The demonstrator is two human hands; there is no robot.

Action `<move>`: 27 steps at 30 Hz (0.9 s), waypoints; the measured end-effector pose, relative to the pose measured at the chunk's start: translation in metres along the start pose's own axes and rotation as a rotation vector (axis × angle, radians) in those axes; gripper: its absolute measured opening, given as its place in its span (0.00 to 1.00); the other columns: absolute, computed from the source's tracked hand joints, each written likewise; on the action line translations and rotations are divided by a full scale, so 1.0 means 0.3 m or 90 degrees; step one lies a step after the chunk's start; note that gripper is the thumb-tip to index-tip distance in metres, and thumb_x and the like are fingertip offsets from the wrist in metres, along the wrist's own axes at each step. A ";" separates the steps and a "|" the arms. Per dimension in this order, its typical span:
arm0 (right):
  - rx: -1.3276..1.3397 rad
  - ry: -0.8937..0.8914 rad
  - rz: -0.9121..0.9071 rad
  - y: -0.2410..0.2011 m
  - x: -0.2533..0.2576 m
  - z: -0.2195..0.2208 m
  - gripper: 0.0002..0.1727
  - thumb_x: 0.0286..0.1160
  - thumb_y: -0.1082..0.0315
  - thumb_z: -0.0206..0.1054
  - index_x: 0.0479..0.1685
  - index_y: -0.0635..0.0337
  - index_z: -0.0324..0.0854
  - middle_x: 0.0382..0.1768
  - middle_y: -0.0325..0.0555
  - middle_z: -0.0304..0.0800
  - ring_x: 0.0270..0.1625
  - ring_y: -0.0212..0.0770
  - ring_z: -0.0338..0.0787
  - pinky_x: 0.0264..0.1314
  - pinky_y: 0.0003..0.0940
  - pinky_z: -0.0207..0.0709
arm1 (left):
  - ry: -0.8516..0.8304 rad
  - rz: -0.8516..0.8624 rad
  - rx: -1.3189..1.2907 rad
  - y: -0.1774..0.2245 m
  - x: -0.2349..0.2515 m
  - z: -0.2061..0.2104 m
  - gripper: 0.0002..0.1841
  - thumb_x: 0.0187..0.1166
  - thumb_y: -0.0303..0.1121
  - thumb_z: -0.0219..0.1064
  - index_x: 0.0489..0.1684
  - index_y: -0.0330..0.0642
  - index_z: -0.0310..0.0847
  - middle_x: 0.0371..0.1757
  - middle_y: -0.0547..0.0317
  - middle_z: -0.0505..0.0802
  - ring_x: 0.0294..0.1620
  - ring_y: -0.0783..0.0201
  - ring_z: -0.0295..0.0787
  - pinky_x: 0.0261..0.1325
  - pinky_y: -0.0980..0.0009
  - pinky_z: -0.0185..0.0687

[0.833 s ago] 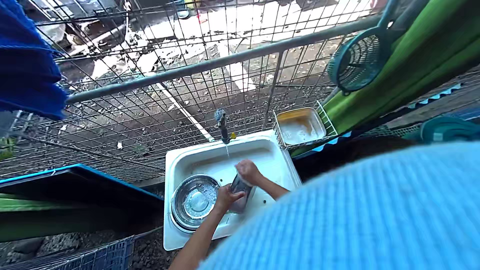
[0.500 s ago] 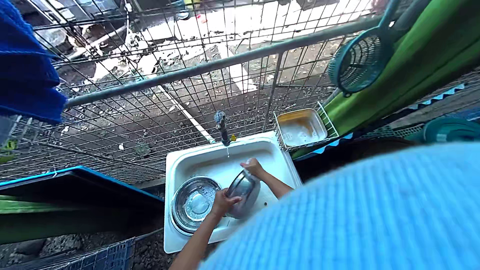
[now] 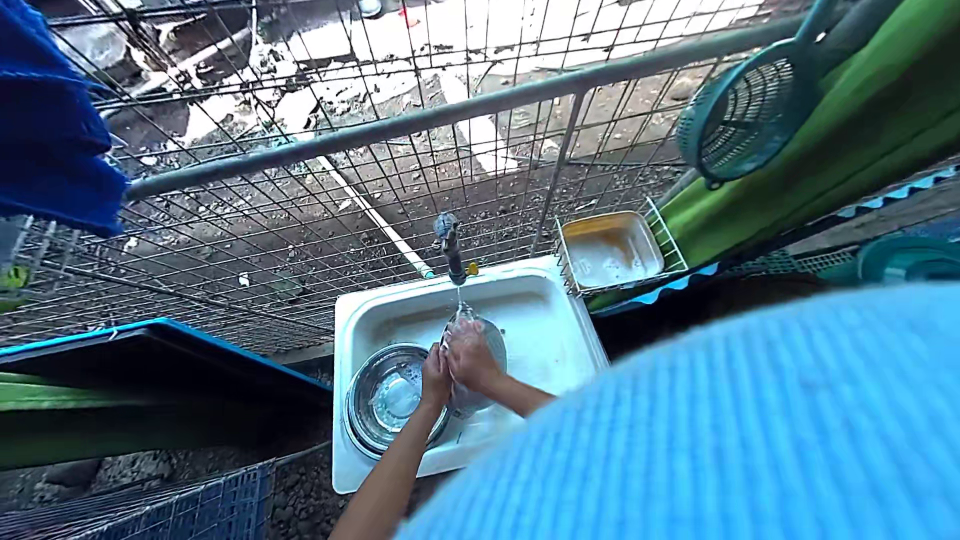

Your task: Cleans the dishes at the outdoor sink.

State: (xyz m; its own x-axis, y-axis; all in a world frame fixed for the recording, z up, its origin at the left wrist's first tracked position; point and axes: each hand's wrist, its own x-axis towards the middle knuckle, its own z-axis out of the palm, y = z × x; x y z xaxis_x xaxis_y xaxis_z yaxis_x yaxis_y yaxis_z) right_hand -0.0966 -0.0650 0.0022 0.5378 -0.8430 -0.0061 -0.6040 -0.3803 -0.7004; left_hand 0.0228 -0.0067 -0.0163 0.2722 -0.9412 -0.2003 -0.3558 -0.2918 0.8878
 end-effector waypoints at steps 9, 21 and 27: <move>0.260 -0.087 0.356 0.194 0.140 -0.103 0.22 0.92 0.65 0.52 0.74 0.70 0.79 0.73 0.67 0.81 0.78 0.60 0.80 0.82 0.59 0.69 | 0.063 0.139 0.118 -0.038 -0.003 0.004 0.21 0.89 0.30 0.49 0.47 0.17 0.83 0.37 0.28 0.91 0.41 0.37 0.92 0.52 0.40 0.83; 0.236 -0.178 0.348 0.275 0.184 -0.145 0.27 0.89 0.55 0.62 0.51 0.80 0.83 0.54 0.73 0.87 0.59 0.62 0.87 0.69 0.59 0.75 | 0.010 0.152 -0.028 -0.116 -0.066 0.042 0.21 0.86 0.36 0.58 0.25 0.28 0.84 0.18 0.55 0.83 0.21 0.68 0.79 0.32 0.66 0.78; -0.019 -0.216 0.040 -0.016 0.157 -0.146 0.23 0.89 0.55 0.58 0.47 0.69 0.91 0.51 0.64 0.93 0.65 0.60 0.88 0.77 0.57 0.71 | 0.007 0.100 -0.034 -0.033 -0.032 0.017 0.22 0.89 0.31 0.51 0.28 0.22 0.83 0.22 0.49 0.85 0.26 0.63 0.81 0.40 0.60 0.80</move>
State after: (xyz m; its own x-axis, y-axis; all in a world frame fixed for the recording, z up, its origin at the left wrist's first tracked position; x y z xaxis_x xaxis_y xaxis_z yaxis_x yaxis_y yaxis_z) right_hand -0.0941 -0.1195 0.0364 0.6616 -0.6919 -0.2891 -0.6562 -0.3476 -0.6698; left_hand 0.0192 0.0043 -0.0252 0.2267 -0.9725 -0.0533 -0.3464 -0.1317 0.9288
